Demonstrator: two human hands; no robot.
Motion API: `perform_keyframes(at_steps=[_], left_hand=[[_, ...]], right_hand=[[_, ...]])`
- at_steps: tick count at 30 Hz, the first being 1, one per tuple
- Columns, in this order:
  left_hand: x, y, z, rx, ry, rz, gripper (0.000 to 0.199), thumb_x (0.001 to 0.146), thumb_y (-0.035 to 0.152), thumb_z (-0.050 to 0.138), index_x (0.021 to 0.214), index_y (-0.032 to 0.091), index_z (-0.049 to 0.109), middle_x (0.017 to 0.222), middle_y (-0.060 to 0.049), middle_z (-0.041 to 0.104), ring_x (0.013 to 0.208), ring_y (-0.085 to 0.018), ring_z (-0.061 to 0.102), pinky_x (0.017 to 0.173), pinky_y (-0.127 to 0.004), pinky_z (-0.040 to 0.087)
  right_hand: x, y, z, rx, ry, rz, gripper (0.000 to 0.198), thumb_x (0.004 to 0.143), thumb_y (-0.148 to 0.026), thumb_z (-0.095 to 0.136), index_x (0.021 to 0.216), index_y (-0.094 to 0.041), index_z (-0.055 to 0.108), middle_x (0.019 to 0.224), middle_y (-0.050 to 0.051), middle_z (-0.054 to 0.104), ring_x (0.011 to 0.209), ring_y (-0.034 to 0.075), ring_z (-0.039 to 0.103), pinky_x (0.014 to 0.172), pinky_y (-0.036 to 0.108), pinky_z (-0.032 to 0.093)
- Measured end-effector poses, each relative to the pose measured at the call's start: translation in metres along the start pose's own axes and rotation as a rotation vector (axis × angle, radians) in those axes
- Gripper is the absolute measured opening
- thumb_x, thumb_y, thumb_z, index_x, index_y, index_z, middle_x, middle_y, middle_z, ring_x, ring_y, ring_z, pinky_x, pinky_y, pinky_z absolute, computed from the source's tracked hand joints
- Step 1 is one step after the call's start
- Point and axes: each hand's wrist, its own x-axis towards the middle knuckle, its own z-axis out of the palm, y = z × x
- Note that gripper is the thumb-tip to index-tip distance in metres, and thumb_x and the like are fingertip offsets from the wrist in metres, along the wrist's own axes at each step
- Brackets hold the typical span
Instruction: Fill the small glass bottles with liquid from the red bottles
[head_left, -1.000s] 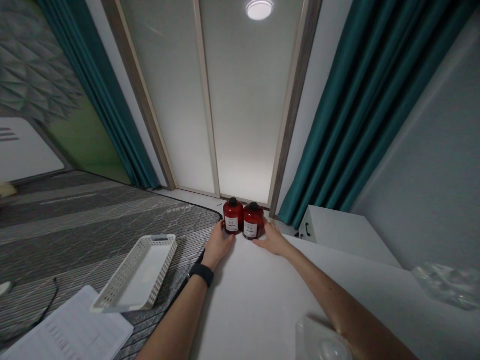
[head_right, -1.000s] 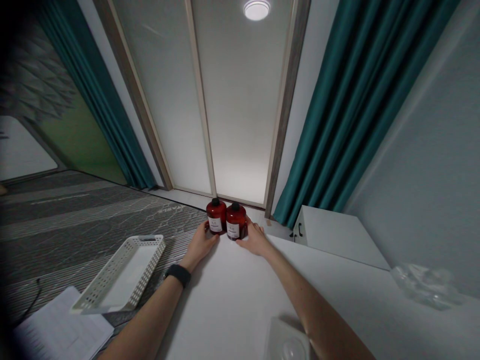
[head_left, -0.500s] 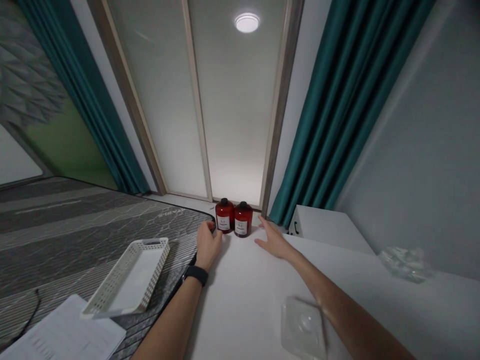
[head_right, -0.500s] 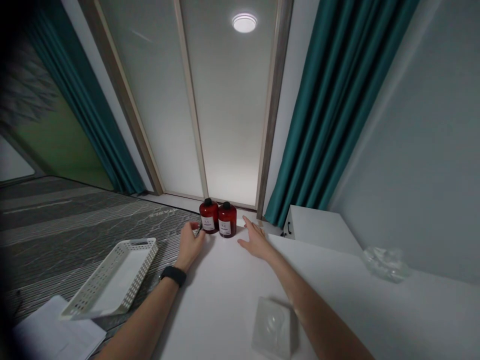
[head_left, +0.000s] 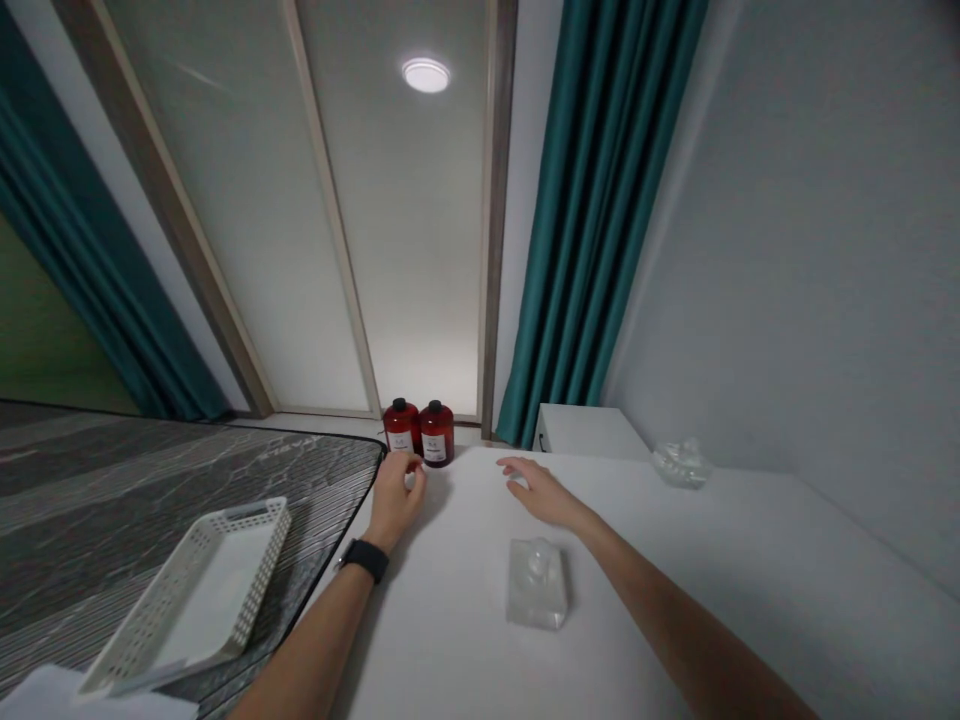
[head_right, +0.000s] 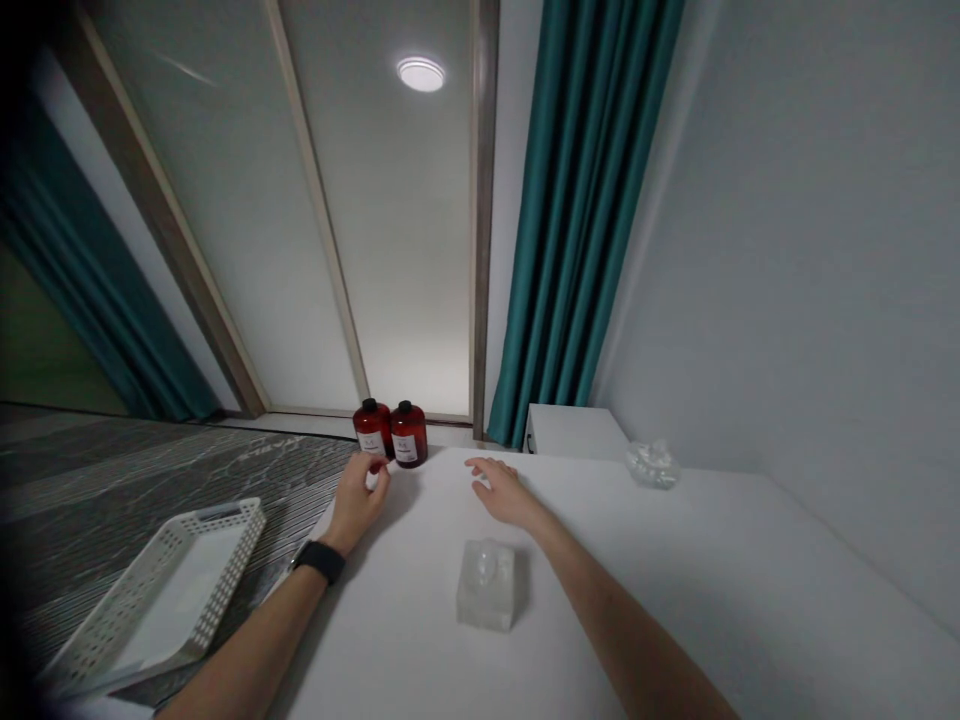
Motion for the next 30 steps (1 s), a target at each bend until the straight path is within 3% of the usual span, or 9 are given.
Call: perform_keyframes(at_steps=[7, 12, 18, 21, 24, 30], left_hand=[[-0.016, 0.074, 0.009, -0.202, -0.282, 0.306, 0.014, 0.094, 0.020, 0.044, 0.089, 0.020, 0.057, 0.082, -0.004, 0.061, 0.080, -0.020, 0.057, 0.074, -0.032, 0.047], [-0.029, 0.106, 0.010, -0.348, -0.483, 0.486, 0.021, 0.097, 0.029, 0.039, 0.101, 0.018, 0.057, 0.089, -0.009, 0.062, 0.083, -0.023, 0.055, 0.075, -0.037, 0.045], [-0.034, 0.111, 0.012, -0.309, -0.573, 0.603, 0.038, 0.096, 0.048, 0.033, 0.098, 0.017, 0.056, 0.087, -0.011, 0.061, 0.079, -0.025, 0.054, 0.071, -0.039, 0.043], [-0.034, 0.109, 0.013, -0.295, -0.582, 0.636, 0.053, 0.096, 0.060, 0.027, 0.099, 0.017, 0.056, 0.086, -0.012, 0.062, 0.077, -0.026, 0.054, 0.068, -0.039, 0.042], [-0.033, 0.108, 0.014, -0.281, -0.588, 0.669, 0.067, 0.092, 0.073, 0.021, 0.096, 0.017, 0.056, 0.082, -0.011, 0.062, 0.073, -0.025, 0.054, 0.066, -0.039, 0.041], [-0.032, 0.110, 0.015, -0.241, -0.582, 0.715, 0.068, 0.088, 0.078, 0.025, 0.091, 0.017, 0.055, 0.077, -0.009, 0.062, 0.068, -0.024, 0.055, 0.062, -0.038, 0.038]], right_hand=[[-0.056, -0.004, -0.021, 0.119, 0.126, 0.049, 0.035, 0.093, -0.019, 0.041, 0.124, -0.020, 0.058, 0.115, 0.008, 0.069, 0.112, 0.019, 0.063, 0.105, 0.041, 0.043], [-0.102, -0.016, -0.022, 0.266, 0.193, 0.092, 0.031, 0.096, -0.029, 0.043, 0.121, -0.022, 0.060, 0.112, 0.008, 0.068, 0.110, 0.021, 0.062, 0.102, 0.040, 0.045], [-0.139, -0.030, -0.012, 0.247, 0.259, -0.011, 0.037, 0.095, -0.031, 0.046, 0.130, -0.023, 0.054, 0.116, 0.009, 0.063, 0.111, 0.023, 0.058, 0.102, 0.042, 0.044], [-0.143, -0.036, -0.008, 0.192, 0.181, -0.048, 0.057, 0.084, -0.024, 0.063, 0.138, -0.023, 0.046, 0.128, 0.010, 0.056, 0.121, 0.024, 0.052, 0.108, 0.043, 0.040], [-0.142, -0.039, -0.003, 0.143, 0.071, 0.006, 0.079, 0.071, -0.019, 0.077, 0.142, -0.021, 0.041, 0.138, 0.011, 0.049, 0.130, 0.027, 0.045, 0.114, 0.045, 0.034], [-0.140, -0.035, 0.004, 0.087, 0.016, 0.059, 0.082, 0.068, -0.019, 0.081, 0.141, -0.019, 0.042, 0.138, 0.012, 0.052, 0.131, 0.028, 0.045, 0.115, 0.045, 0.033]])
